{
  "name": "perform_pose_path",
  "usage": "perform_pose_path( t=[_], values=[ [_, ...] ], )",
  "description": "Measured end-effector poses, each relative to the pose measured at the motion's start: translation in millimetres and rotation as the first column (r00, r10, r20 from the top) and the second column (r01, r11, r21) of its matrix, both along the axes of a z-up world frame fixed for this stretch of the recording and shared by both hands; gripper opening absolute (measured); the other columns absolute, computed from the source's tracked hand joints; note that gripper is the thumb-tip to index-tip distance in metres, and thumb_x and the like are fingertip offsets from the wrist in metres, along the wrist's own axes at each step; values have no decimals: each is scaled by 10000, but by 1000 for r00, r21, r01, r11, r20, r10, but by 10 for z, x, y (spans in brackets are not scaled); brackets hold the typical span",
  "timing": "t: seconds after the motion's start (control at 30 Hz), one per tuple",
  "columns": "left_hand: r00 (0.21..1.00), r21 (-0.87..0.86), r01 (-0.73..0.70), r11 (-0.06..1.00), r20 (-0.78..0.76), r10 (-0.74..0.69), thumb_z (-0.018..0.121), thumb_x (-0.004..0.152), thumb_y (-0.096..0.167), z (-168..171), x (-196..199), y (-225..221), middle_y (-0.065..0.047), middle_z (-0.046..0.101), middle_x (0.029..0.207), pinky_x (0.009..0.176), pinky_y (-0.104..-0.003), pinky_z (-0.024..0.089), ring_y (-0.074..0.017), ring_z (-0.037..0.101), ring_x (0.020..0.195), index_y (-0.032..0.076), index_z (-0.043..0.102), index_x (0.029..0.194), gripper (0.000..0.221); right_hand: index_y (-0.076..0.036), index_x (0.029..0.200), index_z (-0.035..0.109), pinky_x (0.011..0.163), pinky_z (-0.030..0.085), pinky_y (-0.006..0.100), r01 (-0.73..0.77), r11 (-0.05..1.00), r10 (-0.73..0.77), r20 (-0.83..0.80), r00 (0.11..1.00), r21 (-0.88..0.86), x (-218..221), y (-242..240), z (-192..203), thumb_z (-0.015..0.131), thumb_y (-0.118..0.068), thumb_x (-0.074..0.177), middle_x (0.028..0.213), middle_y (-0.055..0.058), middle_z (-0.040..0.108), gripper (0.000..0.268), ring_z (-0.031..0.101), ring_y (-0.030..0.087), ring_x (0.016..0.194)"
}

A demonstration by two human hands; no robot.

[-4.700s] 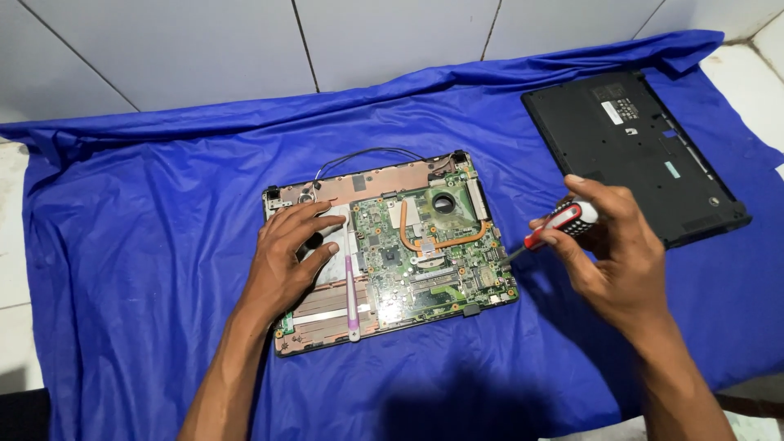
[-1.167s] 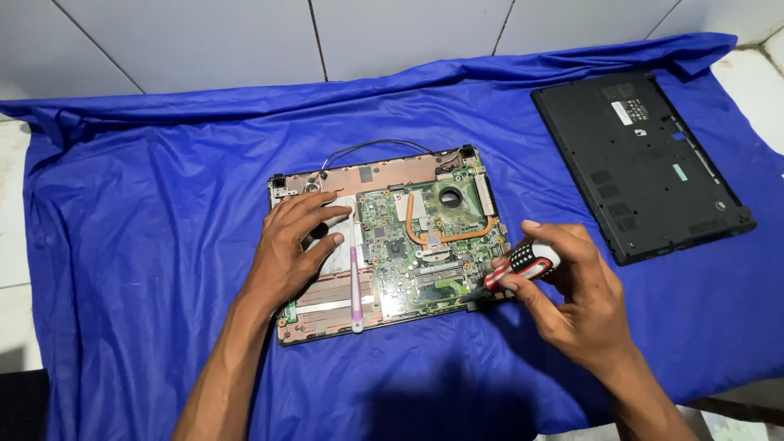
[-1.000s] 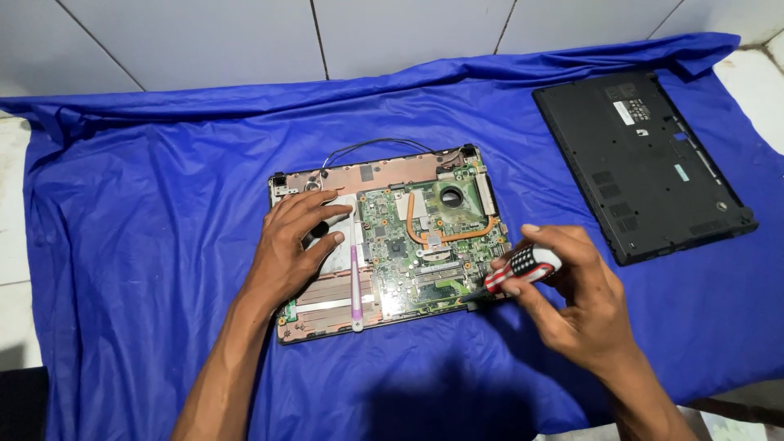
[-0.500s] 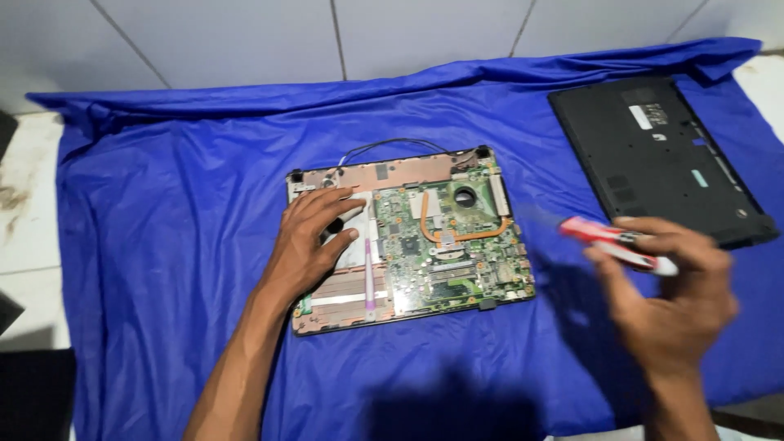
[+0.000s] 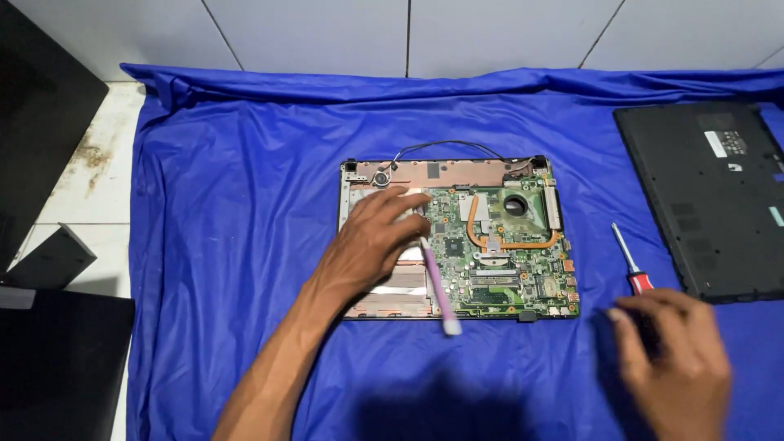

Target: Cleaning a laptop motherboard with a cotton swab and using a screwdriver to remove screws from the internal components.

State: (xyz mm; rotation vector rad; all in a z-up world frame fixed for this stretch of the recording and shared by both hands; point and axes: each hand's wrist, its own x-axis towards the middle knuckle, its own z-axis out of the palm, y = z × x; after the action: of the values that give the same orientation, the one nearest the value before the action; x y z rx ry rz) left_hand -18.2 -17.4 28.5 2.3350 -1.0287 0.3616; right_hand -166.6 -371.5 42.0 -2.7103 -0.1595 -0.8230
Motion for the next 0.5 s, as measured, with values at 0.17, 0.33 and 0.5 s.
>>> perform_pose_path(
  t=[0.17, 0.33, 0.5],
  values=[
    [983, -164, 182, 969, 60, -174, 673, 944, 40, 96, -189, -300, -178, 625, 1356, 1110, -529, 509, -403, 590, 1301, 48, 644, 1091, 150, -58, 1280, 613, 1066, 470, 355, -190, 918, 269, -197, 943, 349, 19, 857, 3, 732, -205, 880, 1258, 123, 675, 442, 649, 251, 1176],
    [970, -186, 241, 953, 7, -244, 614, 1024, 121, 64, -228, -318, -186, 598, 1387, 1127, -491, 501, -393, 568, 1356, 27, 605, 1095, 118, -172, 1456, 521, 728, 594, 288, -250, 958, 279, -263, 923, 138, -62, 1182, -31, 531, -143, 998, 1241, 5, 660, 459, 699, 169, 1060],
    [991, 37, -95, 995, -87, 98, 744, 952, 231, -128, -69, -50, -125, 320, 1684, 1226, -592, 296, -376, 415, 1513, 227, 313, 1607, 784, -427, 1481, 520, 648, 582, 340, 50, 995, -4, -457, 889, 88, -342, 976, -158, 563, -262, 969, 1125, -116, 720, 539, 708, 201, 804]
  ],
)
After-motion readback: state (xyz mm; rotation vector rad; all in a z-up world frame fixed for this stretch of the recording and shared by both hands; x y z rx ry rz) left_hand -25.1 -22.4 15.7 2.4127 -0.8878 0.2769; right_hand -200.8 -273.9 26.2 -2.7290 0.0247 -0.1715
